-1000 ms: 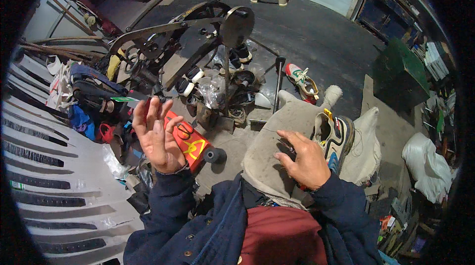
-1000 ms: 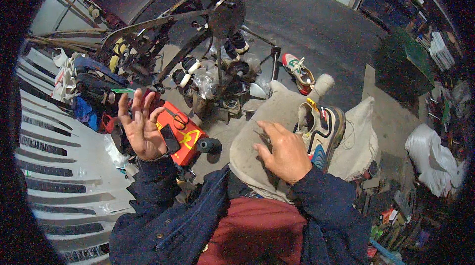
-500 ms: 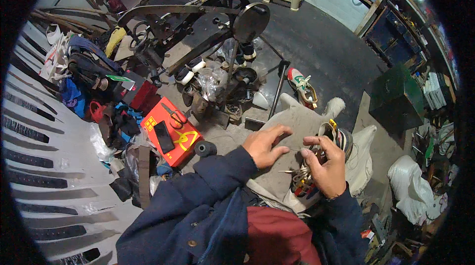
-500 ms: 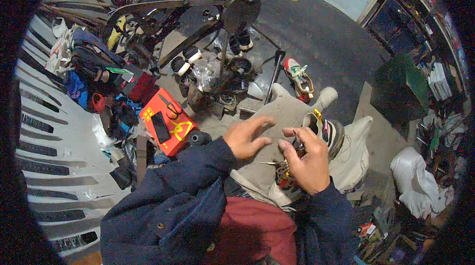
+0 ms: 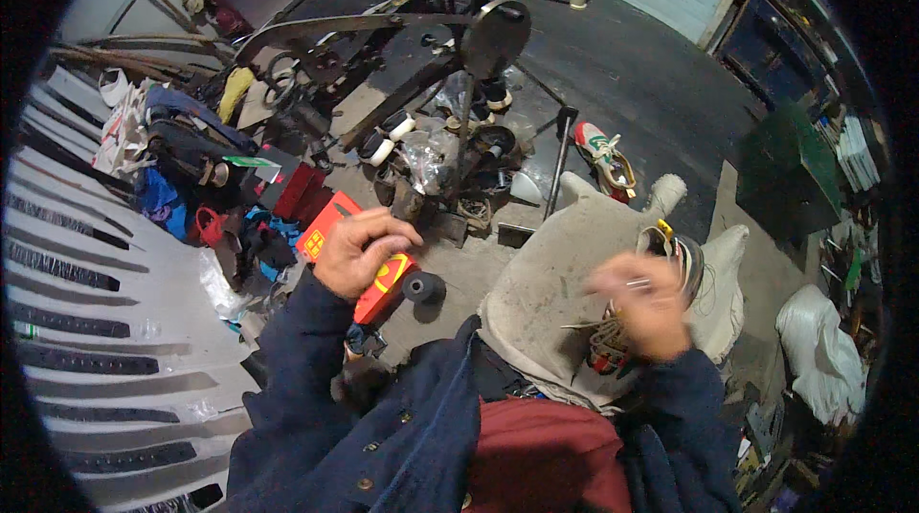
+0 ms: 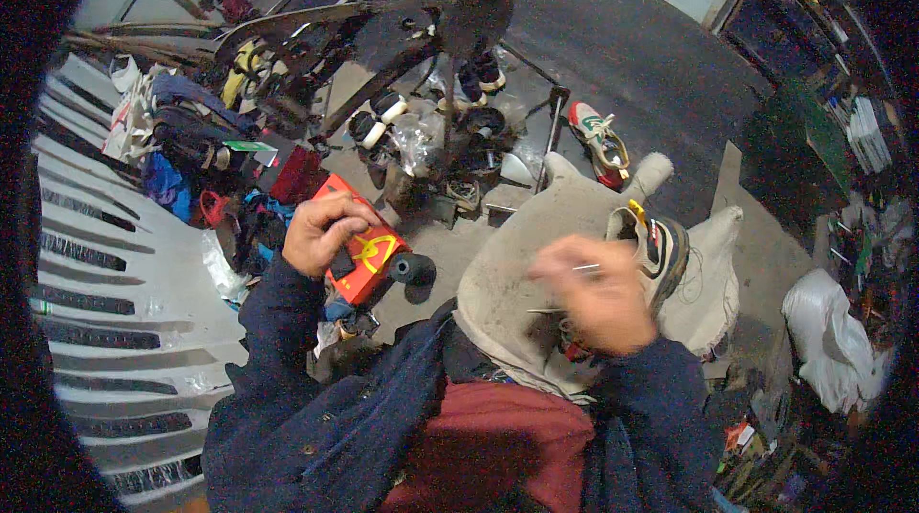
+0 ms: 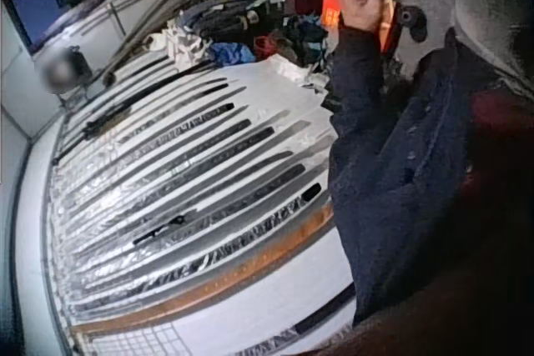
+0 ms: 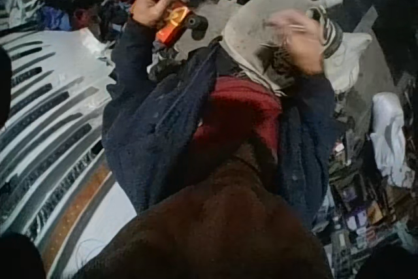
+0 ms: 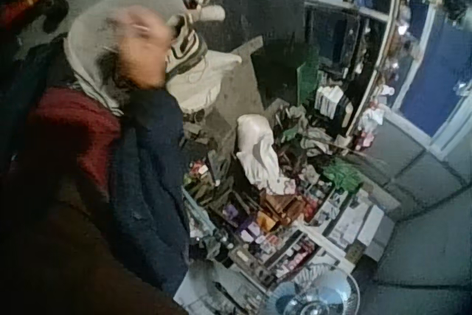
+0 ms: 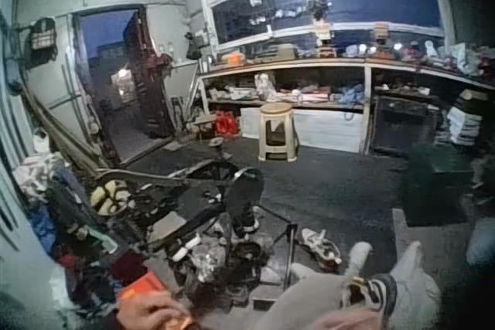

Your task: The person holds a sneaker on a cloth and repeatedly inserts a needle and thread through the upper, pulling the thread tight to stitch the shoe. The hands rotate the shoe to access different areas while continuing the sewing motion.

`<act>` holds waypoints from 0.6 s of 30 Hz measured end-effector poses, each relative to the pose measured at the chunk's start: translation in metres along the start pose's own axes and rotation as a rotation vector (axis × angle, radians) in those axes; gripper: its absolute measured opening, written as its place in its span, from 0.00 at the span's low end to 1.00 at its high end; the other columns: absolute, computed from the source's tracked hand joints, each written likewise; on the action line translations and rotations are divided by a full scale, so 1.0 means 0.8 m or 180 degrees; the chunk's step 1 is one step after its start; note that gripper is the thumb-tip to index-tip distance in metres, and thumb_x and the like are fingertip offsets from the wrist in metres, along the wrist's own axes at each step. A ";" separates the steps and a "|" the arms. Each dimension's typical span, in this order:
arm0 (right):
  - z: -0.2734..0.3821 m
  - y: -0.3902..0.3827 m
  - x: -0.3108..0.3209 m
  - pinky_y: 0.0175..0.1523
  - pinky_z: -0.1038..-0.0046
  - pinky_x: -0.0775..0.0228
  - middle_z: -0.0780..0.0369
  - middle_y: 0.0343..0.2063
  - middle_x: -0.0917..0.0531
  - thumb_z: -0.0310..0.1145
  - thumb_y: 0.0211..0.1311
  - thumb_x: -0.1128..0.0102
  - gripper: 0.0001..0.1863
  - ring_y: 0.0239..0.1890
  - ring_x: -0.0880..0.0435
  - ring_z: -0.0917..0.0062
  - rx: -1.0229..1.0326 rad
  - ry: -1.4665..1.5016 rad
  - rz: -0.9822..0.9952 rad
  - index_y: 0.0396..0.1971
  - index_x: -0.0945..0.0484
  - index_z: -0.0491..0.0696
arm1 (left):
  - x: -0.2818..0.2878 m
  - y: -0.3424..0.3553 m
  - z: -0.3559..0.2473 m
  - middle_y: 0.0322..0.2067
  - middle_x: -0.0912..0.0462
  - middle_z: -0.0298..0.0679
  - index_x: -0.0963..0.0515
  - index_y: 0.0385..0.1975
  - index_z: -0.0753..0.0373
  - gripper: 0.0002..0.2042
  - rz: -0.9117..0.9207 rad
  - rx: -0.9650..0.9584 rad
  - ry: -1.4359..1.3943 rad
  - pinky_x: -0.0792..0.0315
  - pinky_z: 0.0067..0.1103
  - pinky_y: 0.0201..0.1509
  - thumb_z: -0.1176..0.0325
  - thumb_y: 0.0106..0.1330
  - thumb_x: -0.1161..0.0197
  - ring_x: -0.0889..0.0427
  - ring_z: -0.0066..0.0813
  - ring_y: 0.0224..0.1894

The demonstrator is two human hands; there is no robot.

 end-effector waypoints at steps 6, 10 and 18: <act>-0.026 -0.087 0.180 0.20 0.83 0.55 0.75 0.17 0.32 0.43 0.75 0.40 0.15 0.15 0.41 0.92 -0.0153 0.0770 -0.2027 0.30 0.24 0.48 | -0.014 -0.001 0.036 0.34 0.14 0.39 0.16 0.38 0.69 0.05 -0.0502 0.0383 -0.0446 0.24 0.23 0.46 0.78 0.69 0.39 0.16 0.27 0.38; -0.075 -0.152 0.208 0.17 0.83 0.56 0.76 0.15 0.35 0.42 0.77 0.42 0.13 0.13 0.46 0.92 -0.0537 0.0851 -0.2727 0.33 0.24 0.50 | -0.064 0.002 0.025 0.33 0.13 0.35 0.16 0.38 0.67 0.06 -0.0688 0.0154 -0.0795 0.25 0.20 0.43 0.73 0.72 0.39 0.18 0.19 0.36; -0.102 -0.189 0.213 0.15 0.83 0.57 0.74 0.16 0.39 0.43 0.78 0.46 0.16 0.12 0.49 0.91 -0.0486 0.1745 -0.2593 0.29 0.30 0.52 | -0.056 0.014 0.071 0.31 0.15 0.35 0.17 0.37 0.68 0.08 -0.1193 0.0479 -0.0483 0.25 0.21 0.43 0.72 0.72 0.42 0.20 0.20 0.36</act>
Point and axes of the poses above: each hand's wrist, its own y-axis towards the middle knuckle, its own x-axis out of the back of the hand, z = x × y, the point moved 4 cm from there along y, towards the middle knuckle
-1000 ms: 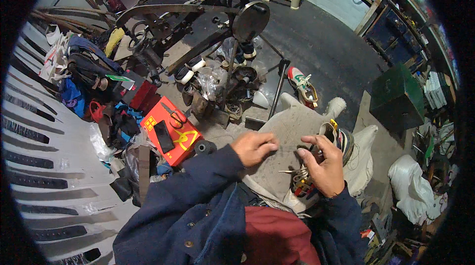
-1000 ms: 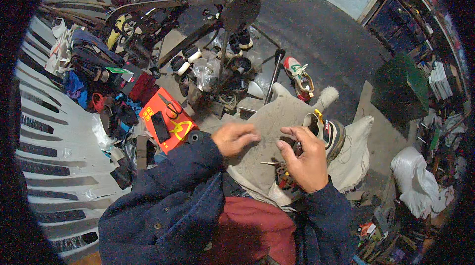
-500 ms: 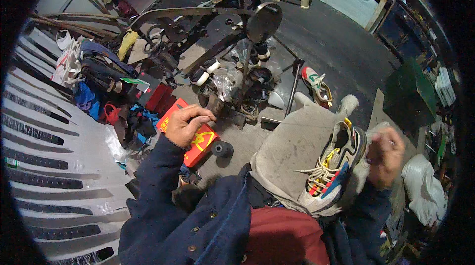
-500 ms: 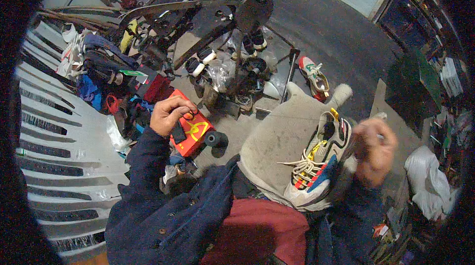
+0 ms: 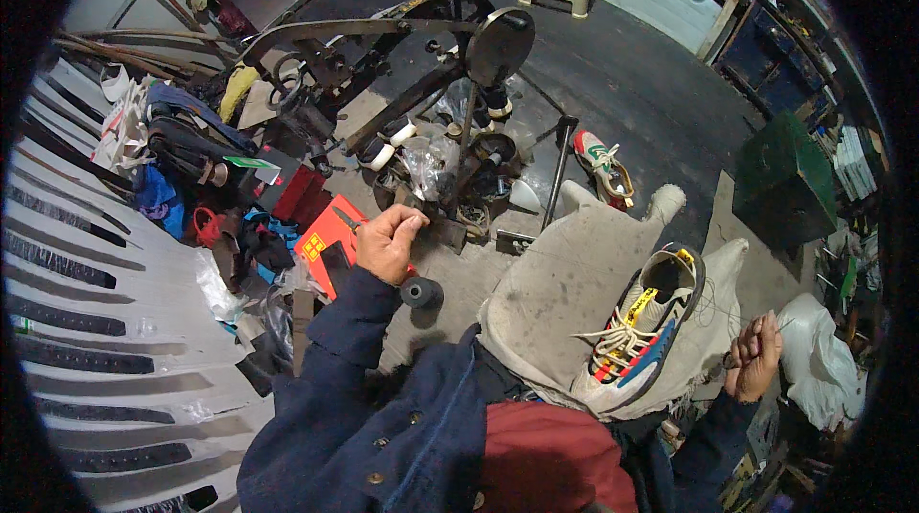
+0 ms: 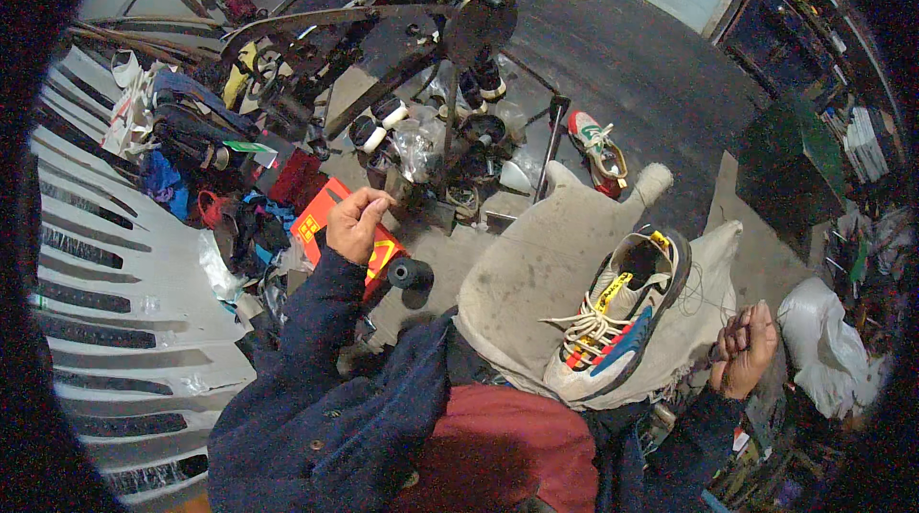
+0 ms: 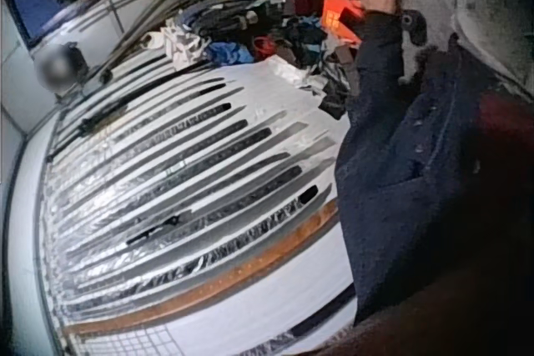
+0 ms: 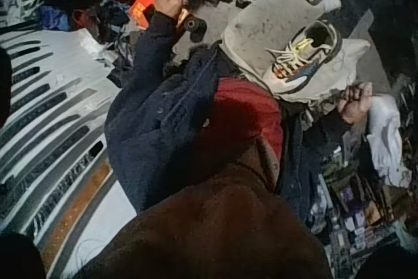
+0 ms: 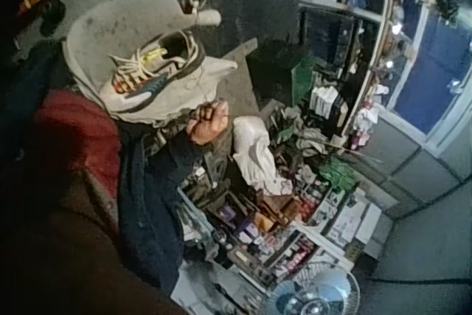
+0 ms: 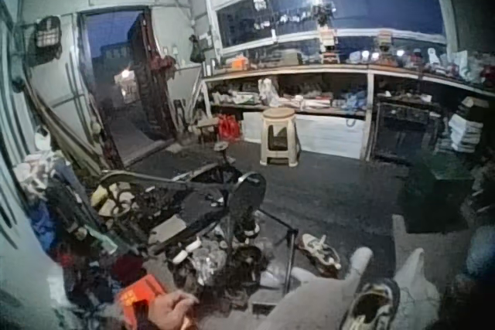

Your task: The person holds a sneaker on a cloth and repeatedly inserts a needle and thread through the upper, pulling the thread tight to stitch the shoe. The hands rotate the shoe to access different areas while continuing the sewing motion.

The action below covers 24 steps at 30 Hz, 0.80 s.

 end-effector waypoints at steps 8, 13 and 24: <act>0.031 0.004 0.002 0.18 0.84 0.54 0.72 0.20 0.40 0.41 0.81 0.51 0.15 0.16 0.47 0.90 0.0344 0.0509 0.0310 0.30 0.35 0.52 | -0.063 -0.034 0.015 0.36 0.14 0.44 0.16 0.40 0.64 0.09 0.1395 -0.0215 0.1065 0.23 0.27 0.46 0.67 0.66 0.35 0.14 0.38 0.38; 0.060 -0.011 0.025 0.18 0.83 0.55 0.72 0.18 0.40 0.41 0.80 0.49 0.17 0.15 0.48 0.90 0.0342 0.0103 -0.0179 0.28 0.35 0.53 | -0.117 -0.049 -0.042 0.41 0.16 0.47 0.17 0.45 0.62 0.12 0.0926 -0.1219 0.0760 0.23 0.30 0.46 0.70 0.62 0.33 0.16 0.46 0.40; 0.054 -0.020 0.028 0.17 0.84 0.56 0.72 0.18 0.40 0.42 0.80 0.48 0.17 0.15 0.47 0.91 0.0313 0.0077 -0.0249 0.28 0.36 0.53 | -0.228 -0.070 -0.165 0.41 0.15 0.47 0.20 0.48 0.64 0.15 0.1679 -0.1324 -0.0587 0.21 0.28 0.42 0.75 0.61 0.32 0.13 0.41 0.38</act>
Point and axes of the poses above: each hand's wrist, its own y-axis towards the middle knuckle, its own x-axis out of the back of the hand, z = x × y, the point moved 4 cm from there along y, towards the middle knuckle
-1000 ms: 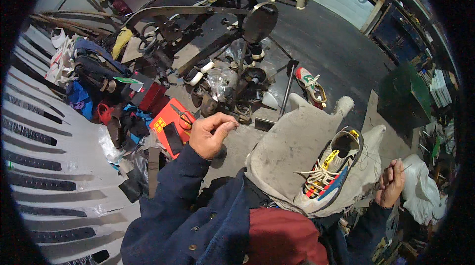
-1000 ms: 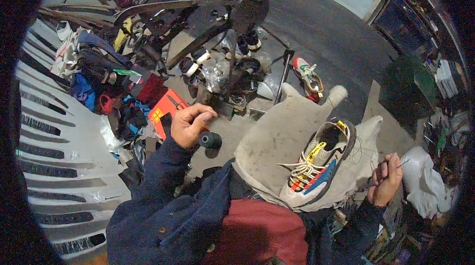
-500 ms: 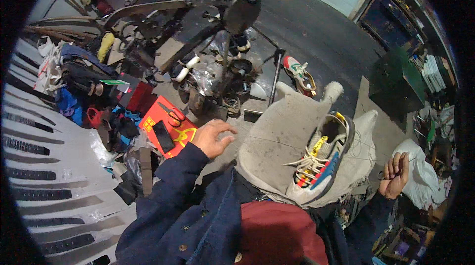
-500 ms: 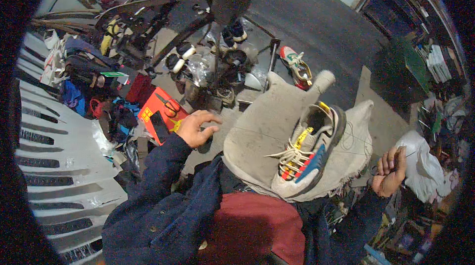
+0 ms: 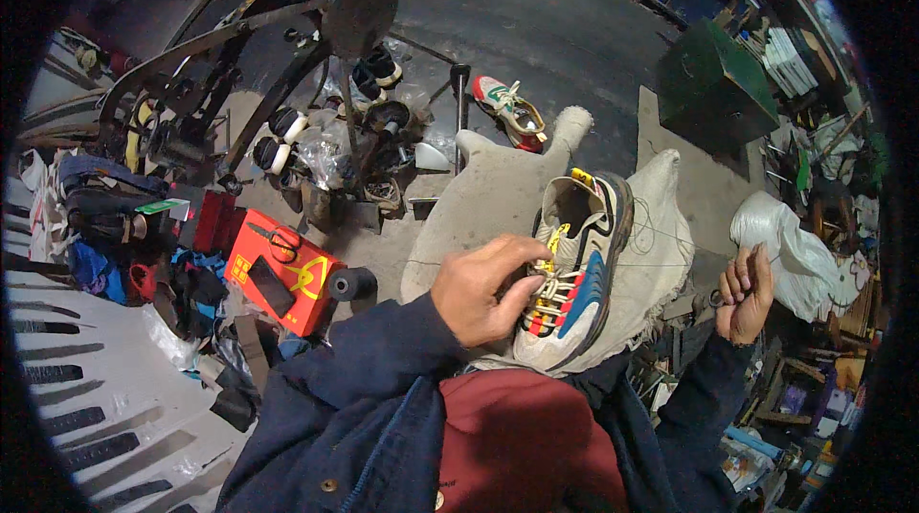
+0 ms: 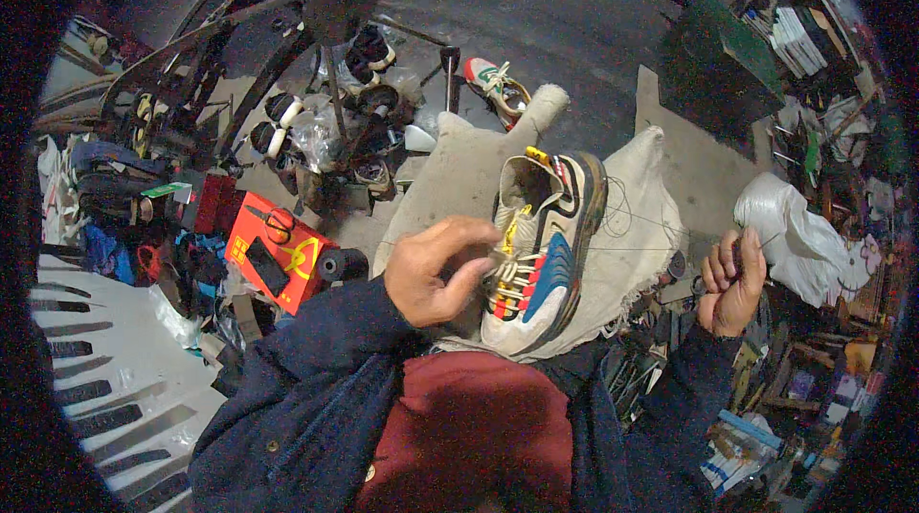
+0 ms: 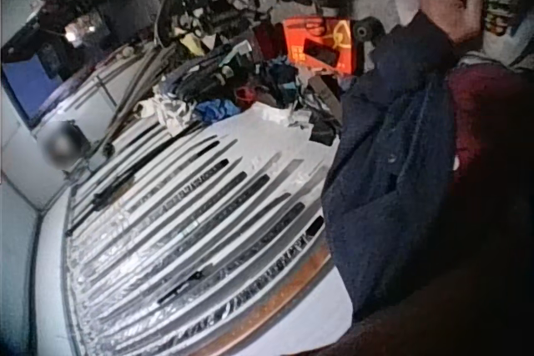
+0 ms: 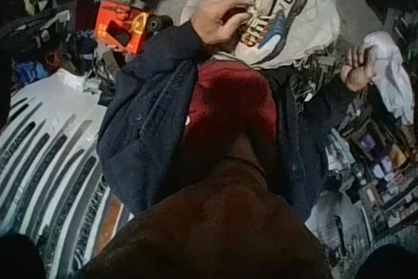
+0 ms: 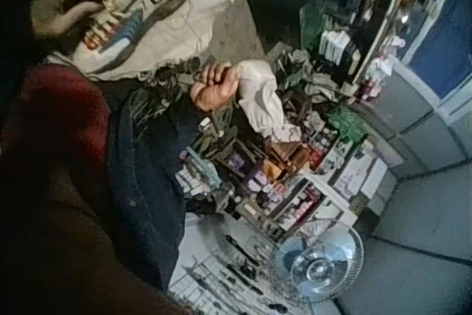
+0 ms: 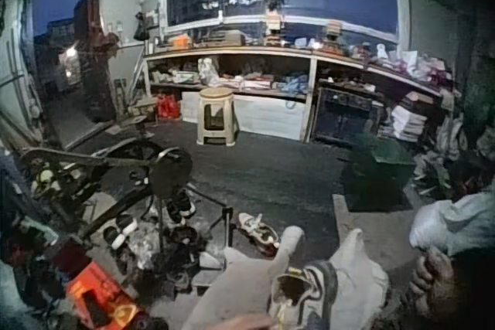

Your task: The person holds a sneaker on a cloth and repeatedly inserts a needle and thread through the upper, pulling the thread tight to stitch the shoe. The hands rotate the shoe to access different areas while continuing the sewing motion.

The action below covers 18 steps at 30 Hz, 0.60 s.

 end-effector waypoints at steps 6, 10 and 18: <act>0.002 -0.004 0.000 0.18 0.84 0.56 0.72 0.18 0.41 0.42 0.80 0.48 0.17 0.15 0.48 0.90 -0.0029 -0.0029 0.0077 0.27 0.36 0.53 | -0.030 0.018 0.003 0.31 0.19 0.44 0.22 0.40 0.62 0.12 0.0172 -0.0024 0.0647 0.23 0.32 0.35 0.68 0.59 0.29 0.16 0.44 0.32; -0.001 -0.003 0.001 0.18 0.84 0.56 0.72 0.18 0.41 0.42 0.79 0.48 0.18 0.15 0.48 0.90 -0.0013 -0.0024 0.0105 0.27 0.37 0.54 | -0.038 0.018 0.011 0.31 0.19 0.45 0.22 0.36 0.63 0.09 0.0179 -0.0068 0.0663 0.23 0.33 0.35 0.70 0.59 0.30 0.17 0.47 0.32; -0.006 0.000 0.018 0.17 0.83 0.58 0.73 0.18 0.43 0.40 0.79 0.47 0.18 0.14 0.50 0.91 0.0016 0.0110 -0.0271 0.26 0.38 0.54 | -0.016 0.002 0.034 0.28 0.21 0.50 0.24 0.36 0.65 0.06 -0.0492 0.0396 0.0572 0.25 0.36 0.34 0.77 0.60 0.39 0.18 0.50 0.30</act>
Point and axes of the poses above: each hand's wrist, its own y-axis towards the middle knuckle, its own x-axis out of the back of the hand, z = x × y, the point moved 4 cm from there along y, towards the middle knuckle
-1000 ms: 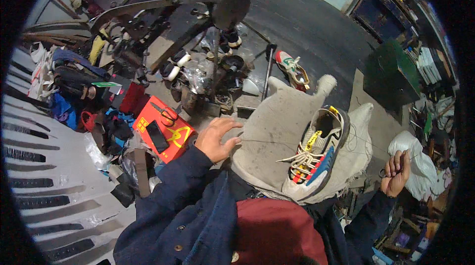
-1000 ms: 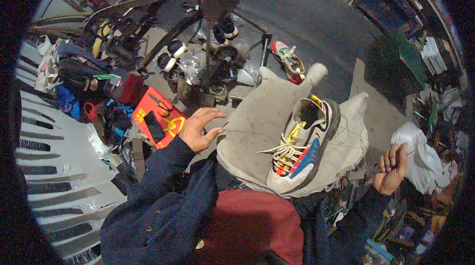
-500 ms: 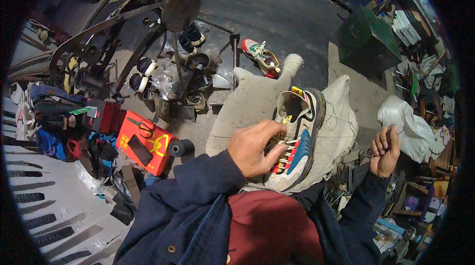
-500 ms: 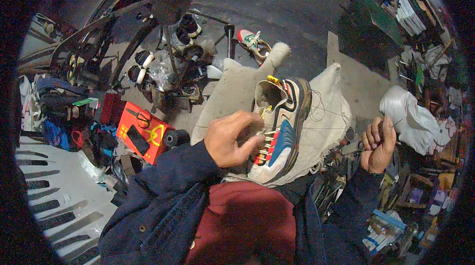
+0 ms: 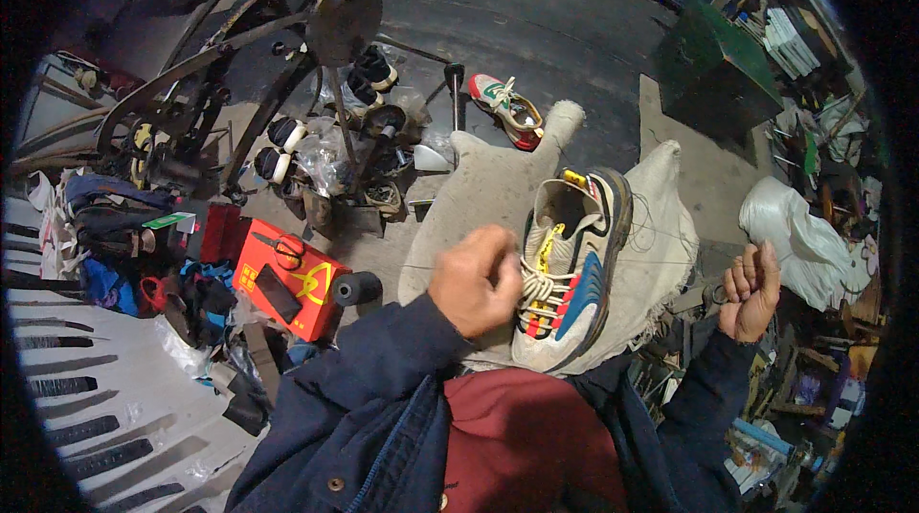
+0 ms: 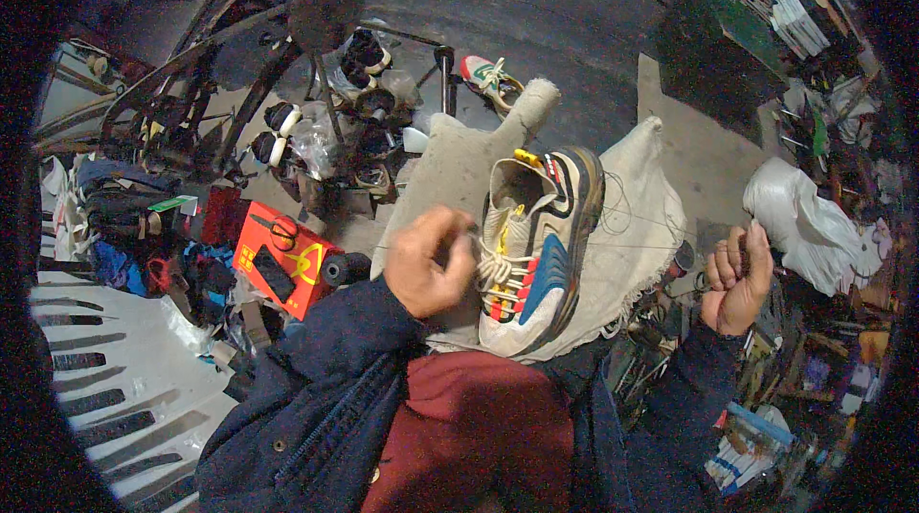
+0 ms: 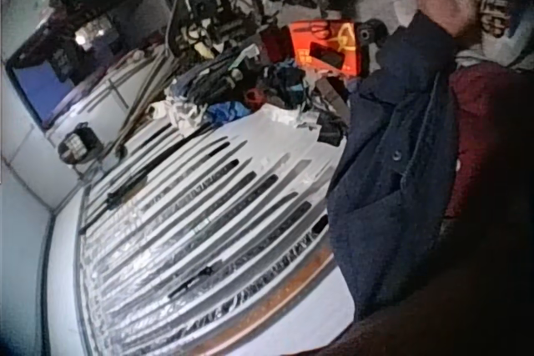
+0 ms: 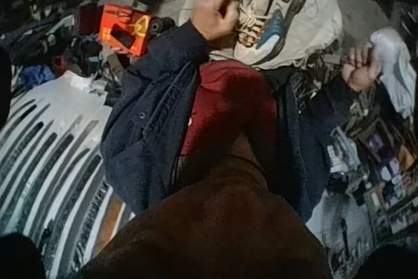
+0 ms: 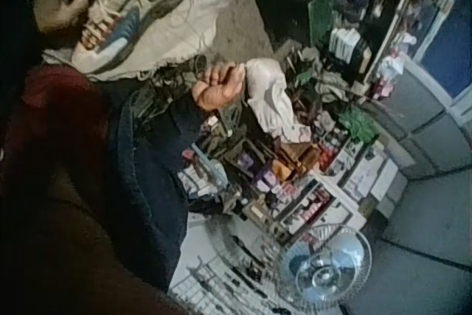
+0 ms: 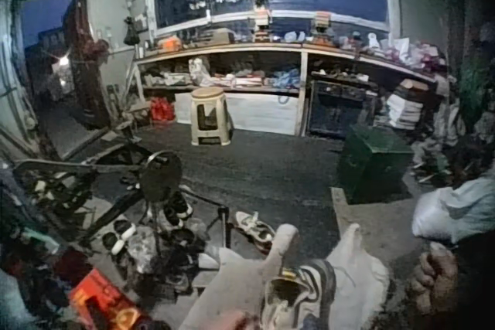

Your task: The person holds a sneaker on a cloth and repeatedly inserts a needle and thread through the upper, pulling the thread tight to stitch the shoe. The hands rotate the shoe to access different areas while continuing the sewing motion.

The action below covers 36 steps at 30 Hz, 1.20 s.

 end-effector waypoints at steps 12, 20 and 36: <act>-0.016 0.017 0.034 0.17 0.81 0.59 0.74 0.17 0.44 0.39 0.78 0.46 0.16 0.14 0.51 0.91 -0.0114 0.0304 -0.0239 0.26 0.35 0.56 | 0.138 -0.052 0.158 0.37 0.14 0.48 0.31 0.42 0.57 0.07 -0.0765 0.1365 -0.3196 0.22 0.27 0.29 0.64 0.74 0.42 0.15 0.38 0.26; -0.011 0.019 0.031 0.17 0.81 0.55 0.73 0.18 0.43 0.38 0.80 0.48 0.19 0.15 0.50 0.90 -0.0175 0.0433 -0.0216 0.24 0.37 0.53 | 0.165 -0.067 0.188 0.50 0.18 0.50 0.29 0.44 0.58 0.06 -0.0791 0.1084 -0.3245 0.18 0.32 0.38 0.66 0.74 0.43 0.12 0.42 0.40; -0.003 0.018 0.018 0.17 0.81 0.54 0.71 0.20 0.41 0.34 0.81 0.52 0.16 0.17 0.49 0.88 0.0065 0.0128 -0.0371 0.28 0.37 0.51 | 0.352 -0.218 0.372 0.35 0.17 0.48 0.34 0.43 0.58 0.07 -0.2174 0.2080 -0.1450 0.20 0.34 0.26 0.66 0.72 0.46 0.16 0.38 0.24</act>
Point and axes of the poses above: each hand's wrist, its own y-axis towards the middle knuckle, its own x-axis out of the back of the hand, z = x × y, the point moved 4 cm from there along y, towards the middle knuckle
